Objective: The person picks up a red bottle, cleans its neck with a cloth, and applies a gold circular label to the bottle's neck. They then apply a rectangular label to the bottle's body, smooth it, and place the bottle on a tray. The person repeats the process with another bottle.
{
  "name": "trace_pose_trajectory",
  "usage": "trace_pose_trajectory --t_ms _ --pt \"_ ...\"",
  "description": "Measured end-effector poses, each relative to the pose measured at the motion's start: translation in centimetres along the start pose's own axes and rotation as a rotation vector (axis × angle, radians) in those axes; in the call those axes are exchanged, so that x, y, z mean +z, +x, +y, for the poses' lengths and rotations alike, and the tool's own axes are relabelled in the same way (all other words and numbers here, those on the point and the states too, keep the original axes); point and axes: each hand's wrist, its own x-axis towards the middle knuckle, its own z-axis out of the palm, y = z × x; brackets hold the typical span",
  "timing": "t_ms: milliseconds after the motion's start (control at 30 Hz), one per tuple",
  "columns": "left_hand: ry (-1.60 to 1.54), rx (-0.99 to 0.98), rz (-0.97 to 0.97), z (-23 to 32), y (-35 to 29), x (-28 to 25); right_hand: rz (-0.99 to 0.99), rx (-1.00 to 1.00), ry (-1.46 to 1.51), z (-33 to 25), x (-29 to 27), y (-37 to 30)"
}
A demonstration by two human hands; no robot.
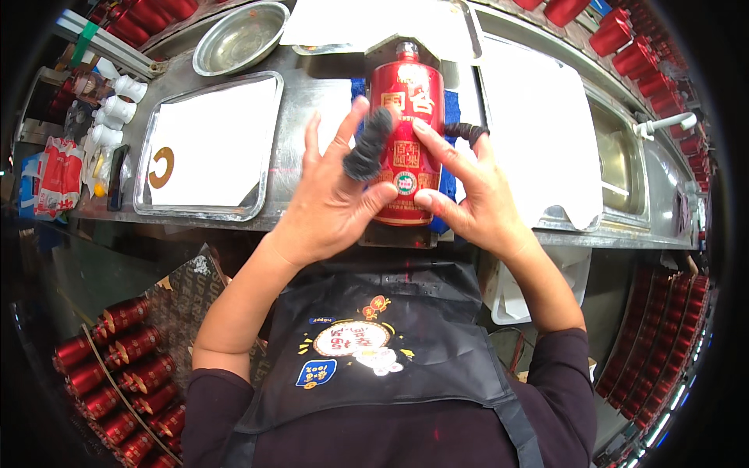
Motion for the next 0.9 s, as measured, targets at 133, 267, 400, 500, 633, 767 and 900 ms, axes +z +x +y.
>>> trace_pose_trajectory --t_ms 133,267,400,500,633,767,900 --pt "-0.058 0.062 -0.001 0.0 -0.4 0.9 -0.058 0.068 0.002 -0.3 -0.3 -0.3" --pt "-0.113 0.042 0.026 -0.3 0.1 0.6 -0.038 0.119 -0.037 -0.4 -0.7 0.0" --pt "-0.088 0.045 0.008 -0.4 0.7 0.6 -0.013 0.163 -0.084 -0.8 -0.6 1.0" --pt "-0.107 0.047 -0.003 -0.2 0.7 0.6 -0.042 0.227 -0.062 -1.4 -0.8 1.1" --pt "-0.169 0.037 -0.010 -0.3 0.4 0.5 -0.010 0.215 -0.053 -2.0 -1.3 0.9" --pt "-0.183 0.056 -0.024 -0.4 0.1 0.6 -0.043 0.240 -0.087 -2.5 -1.5 0.8" --pt "-0.184 0.046 -0.050 -0.5 -0.2 0.8 -0.066 0.246 -0.102 -3.1 -1.2 0.6"
